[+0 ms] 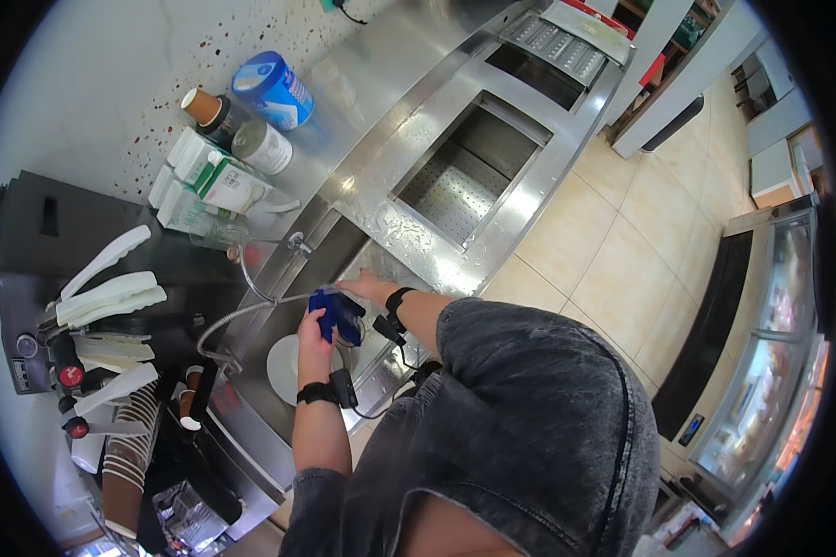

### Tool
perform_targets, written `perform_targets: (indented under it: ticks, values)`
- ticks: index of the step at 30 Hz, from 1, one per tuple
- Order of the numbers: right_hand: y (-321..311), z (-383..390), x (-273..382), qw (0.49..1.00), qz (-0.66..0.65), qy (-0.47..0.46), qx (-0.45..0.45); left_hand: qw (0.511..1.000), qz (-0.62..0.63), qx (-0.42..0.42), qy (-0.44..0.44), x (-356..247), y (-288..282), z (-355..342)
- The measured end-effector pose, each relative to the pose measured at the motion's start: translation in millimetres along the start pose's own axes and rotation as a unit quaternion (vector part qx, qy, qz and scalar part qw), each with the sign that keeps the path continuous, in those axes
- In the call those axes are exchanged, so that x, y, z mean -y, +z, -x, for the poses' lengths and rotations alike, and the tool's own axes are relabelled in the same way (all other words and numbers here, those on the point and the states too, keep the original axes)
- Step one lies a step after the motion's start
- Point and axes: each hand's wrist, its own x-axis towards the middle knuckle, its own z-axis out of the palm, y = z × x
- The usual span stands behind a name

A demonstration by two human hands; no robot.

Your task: Cleaning a metal bin with a cloth and then rinsing the cloth in a sink.

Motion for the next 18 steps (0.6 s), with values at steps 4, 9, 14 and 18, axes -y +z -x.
perform_targets:
  ticks: [4, 9, 14, 18]
  values:
    - [11.2, -13.5, -18.4, 0.909, -0.269, 0.201, 0.246, 0.999, 0.037, 0.018, 0.022, -4.3, 11.9, 15.9]
    - [9.6, -29.3, -37.0, 0.845, -0.382, 0.158, 0.340, 0.991, 0.134, 0.001, -0.021, 3.3, -9.1, -9.0]
    - [16.6, -12.9, -24.2, 0.903, -0.323, 0.148, 0.240, 0.975, 0.210, 0.070, -0.022, 9.6, -21.1, -12.3]
    - [27.4, -27.8, -38.9, 0.851, -0.420, 0.158, 0.273, 0.958, 0.270, 0.088, -0.040, 11.6, -23.3, -9.5]
